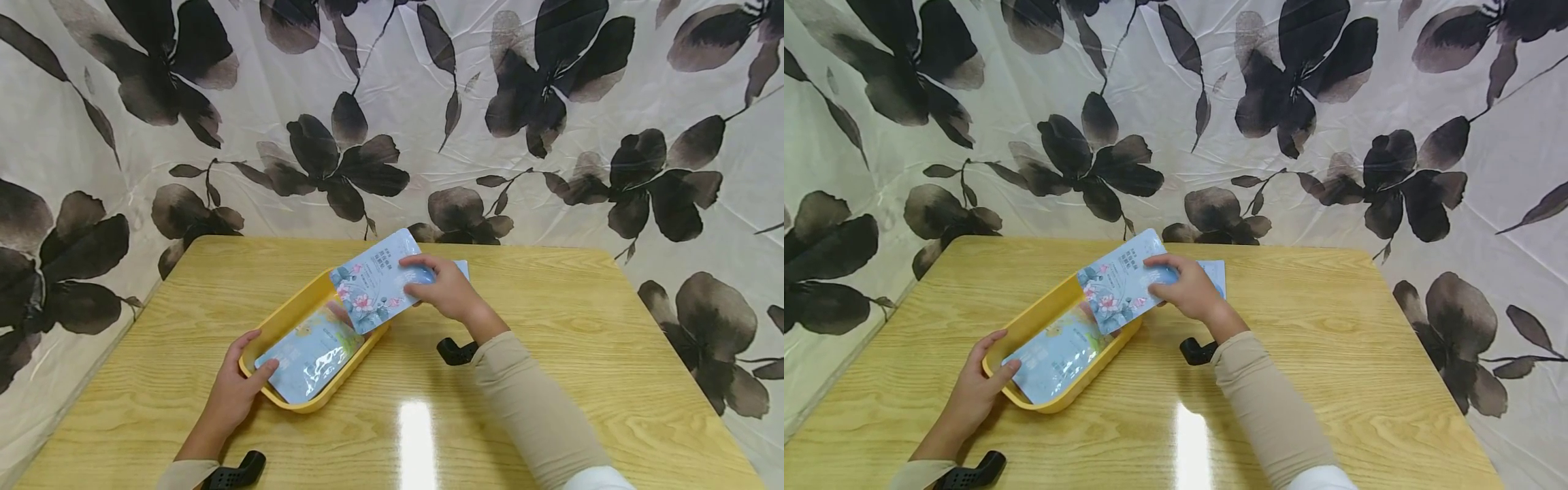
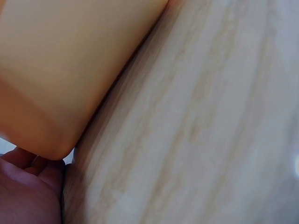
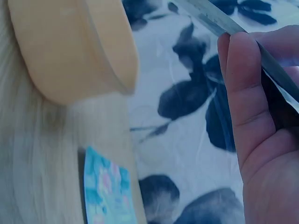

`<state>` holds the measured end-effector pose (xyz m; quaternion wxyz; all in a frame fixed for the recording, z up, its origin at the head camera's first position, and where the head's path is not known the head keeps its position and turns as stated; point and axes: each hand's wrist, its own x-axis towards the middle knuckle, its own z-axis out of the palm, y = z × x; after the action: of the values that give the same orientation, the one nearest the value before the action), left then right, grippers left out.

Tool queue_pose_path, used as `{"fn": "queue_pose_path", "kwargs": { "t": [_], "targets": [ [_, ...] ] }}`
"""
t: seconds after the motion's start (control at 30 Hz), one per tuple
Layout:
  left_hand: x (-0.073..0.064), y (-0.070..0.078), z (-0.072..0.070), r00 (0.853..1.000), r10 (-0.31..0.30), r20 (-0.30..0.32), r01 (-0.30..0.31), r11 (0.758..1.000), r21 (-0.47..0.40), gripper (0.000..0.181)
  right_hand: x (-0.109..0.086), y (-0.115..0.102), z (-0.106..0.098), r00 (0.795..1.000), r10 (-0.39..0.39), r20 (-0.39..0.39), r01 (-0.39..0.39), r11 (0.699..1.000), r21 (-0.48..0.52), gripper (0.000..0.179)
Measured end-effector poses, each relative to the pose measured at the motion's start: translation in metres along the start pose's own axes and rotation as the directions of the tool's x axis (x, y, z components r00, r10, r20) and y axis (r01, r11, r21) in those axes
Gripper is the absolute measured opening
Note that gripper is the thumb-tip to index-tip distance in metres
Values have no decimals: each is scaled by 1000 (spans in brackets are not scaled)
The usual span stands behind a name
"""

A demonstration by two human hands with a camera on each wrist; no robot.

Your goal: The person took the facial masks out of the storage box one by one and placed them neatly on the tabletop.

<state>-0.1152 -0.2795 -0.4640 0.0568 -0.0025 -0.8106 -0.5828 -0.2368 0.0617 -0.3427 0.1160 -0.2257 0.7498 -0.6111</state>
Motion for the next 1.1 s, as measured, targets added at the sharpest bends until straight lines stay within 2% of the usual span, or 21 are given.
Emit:
{"fn": "queue_pose_path", "kwargs": {
  "t": [0.27,0.43,0.83,1.1],
  "targets": [
    [-1,1,0,1000,0,2,0,1000,11,60,2,37,-27,994,5,-111,1,998,55,40],
    [-1,1,0,1000,-2,3,2,1000,3,61,-3,51,-48,983,-8,-185,21,997,70,42],
    [-2,2,2,1000,8,10,-8,999,-31,60,-33,73,-108,931,50,-361,-31,998,58,44],
    [-2,2,3,1000,9,-1,-9,1000,-19,60,-52,101,-134,889,113,-444,-128,992,-3,46]
  ]
}}
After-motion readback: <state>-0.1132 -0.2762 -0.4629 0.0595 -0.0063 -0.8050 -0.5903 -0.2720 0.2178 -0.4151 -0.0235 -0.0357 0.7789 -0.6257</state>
